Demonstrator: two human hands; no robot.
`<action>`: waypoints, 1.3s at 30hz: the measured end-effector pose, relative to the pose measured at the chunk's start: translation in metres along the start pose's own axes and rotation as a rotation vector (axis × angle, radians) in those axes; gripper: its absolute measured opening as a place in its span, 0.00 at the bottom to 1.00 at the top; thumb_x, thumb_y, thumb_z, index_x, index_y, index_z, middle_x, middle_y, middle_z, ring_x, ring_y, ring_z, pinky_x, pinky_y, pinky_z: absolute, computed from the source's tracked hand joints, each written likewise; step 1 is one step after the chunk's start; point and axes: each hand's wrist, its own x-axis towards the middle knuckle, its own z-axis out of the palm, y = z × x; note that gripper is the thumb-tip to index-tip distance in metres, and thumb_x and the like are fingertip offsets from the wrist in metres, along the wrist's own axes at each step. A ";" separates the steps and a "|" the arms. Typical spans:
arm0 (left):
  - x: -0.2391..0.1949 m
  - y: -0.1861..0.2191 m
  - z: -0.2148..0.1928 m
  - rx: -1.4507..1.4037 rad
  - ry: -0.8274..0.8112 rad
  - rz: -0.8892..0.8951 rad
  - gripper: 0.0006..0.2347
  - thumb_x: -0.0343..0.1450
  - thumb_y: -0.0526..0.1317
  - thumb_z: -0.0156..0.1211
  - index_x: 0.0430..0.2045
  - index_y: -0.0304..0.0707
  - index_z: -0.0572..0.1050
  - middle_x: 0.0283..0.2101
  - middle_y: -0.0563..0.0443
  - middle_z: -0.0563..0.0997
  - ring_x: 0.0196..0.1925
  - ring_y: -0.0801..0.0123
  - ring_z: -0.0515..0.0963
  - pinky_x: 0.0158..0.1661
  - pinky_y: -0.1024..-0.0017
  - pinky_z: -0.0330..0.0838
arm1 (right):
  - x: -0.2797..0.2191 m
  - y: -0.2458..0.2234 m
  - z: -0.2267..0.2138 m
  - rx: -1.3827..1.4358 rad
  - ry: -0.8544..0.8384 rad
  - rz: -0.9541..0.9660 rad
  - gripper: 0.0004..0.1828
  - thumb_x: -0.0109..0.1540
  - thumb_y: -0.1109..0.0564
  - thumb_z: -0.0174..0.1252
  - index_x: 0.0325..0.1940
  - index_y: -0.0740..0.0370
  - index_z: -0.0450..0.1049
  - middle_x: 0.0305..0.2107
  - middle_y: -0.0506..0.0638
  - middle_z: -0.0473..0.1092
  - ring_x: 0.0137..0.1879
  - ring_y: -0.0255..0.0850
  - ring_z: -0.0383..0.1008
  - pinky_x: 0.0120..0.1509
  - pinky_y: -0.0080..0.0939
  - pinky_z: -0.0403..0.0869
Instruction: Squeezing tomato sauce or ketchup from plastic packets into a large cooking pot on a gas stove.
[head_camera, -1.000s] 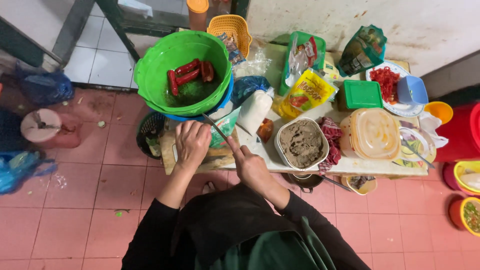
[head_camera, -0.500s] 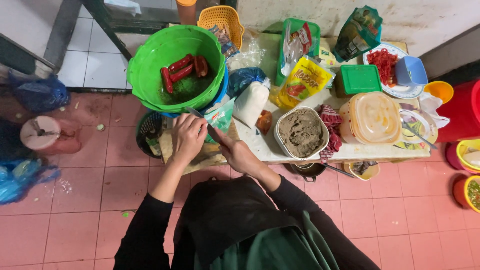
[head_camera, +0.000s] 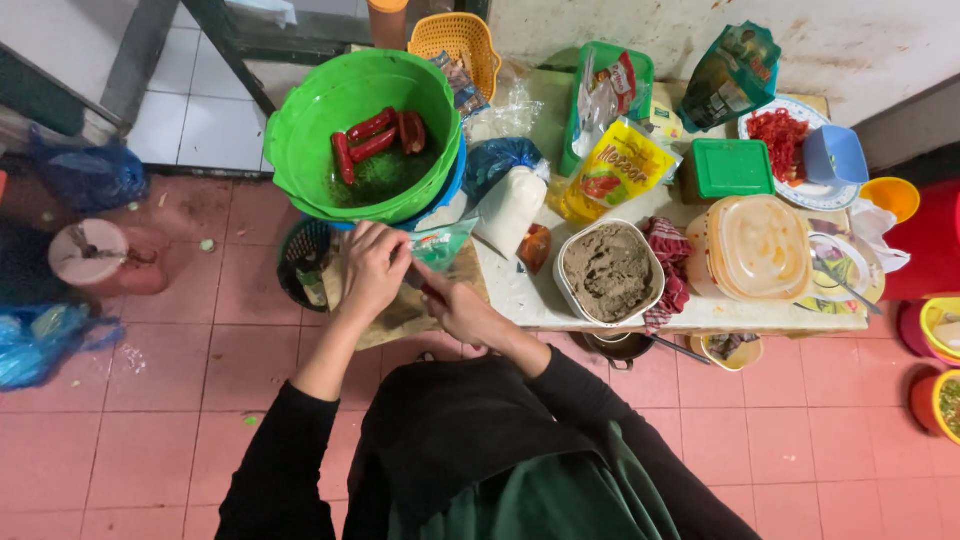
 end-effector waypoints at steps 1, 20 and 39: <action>0.004 0.012 0.001 -0.002 -0.005 -0.011 0.03 0.67 0.32 0.66 0.28 0.40 0.77 0.28 0.51 0.76 0.38 0.55 0.78 0.40 0.61 0.69 | 0.011 0.008 0.015 0.003 -0.009 0.008 0.31 0.67 0.56 0.52 0.76 0.48 0.60 0.29 0.60 0.78 0.43 0.56 0.81 0.50 0.58 0.77; -0.220 -0.137 -0.025 0.209 0.517 -1.109 0.03 0.69 0.35 0.66 0.33 0.41 0.82 0.32 0.41 0.84 0.39 0.46 0.83 0.42 0.58 0.75 | -0.026 0.277 0.027 -0.945 0.586 -0.258 0.33 0.60 0.56 0.55 0.72 0.46 0.67 0.35 0.47 0.68 0.39 0.46 0.75 0.38 0.48 0.78; -0.164 -0.064 0.029 -0.376 0.222 -0.815 0.27 0.72 0.32 0.64 0.67 0.27 0.62 0.58 0.32 0.77 0.61 0.48 0.75 0.59 0.57 0.71 | 0.089 0.049 -0.040 -0.283 0.584 -0.846 0.08 0.67 0.54 0.57 0.40 0.58 0.80 0.31 0.51 0.72 0.33 0.49 0.76 0.38 0.45 0.76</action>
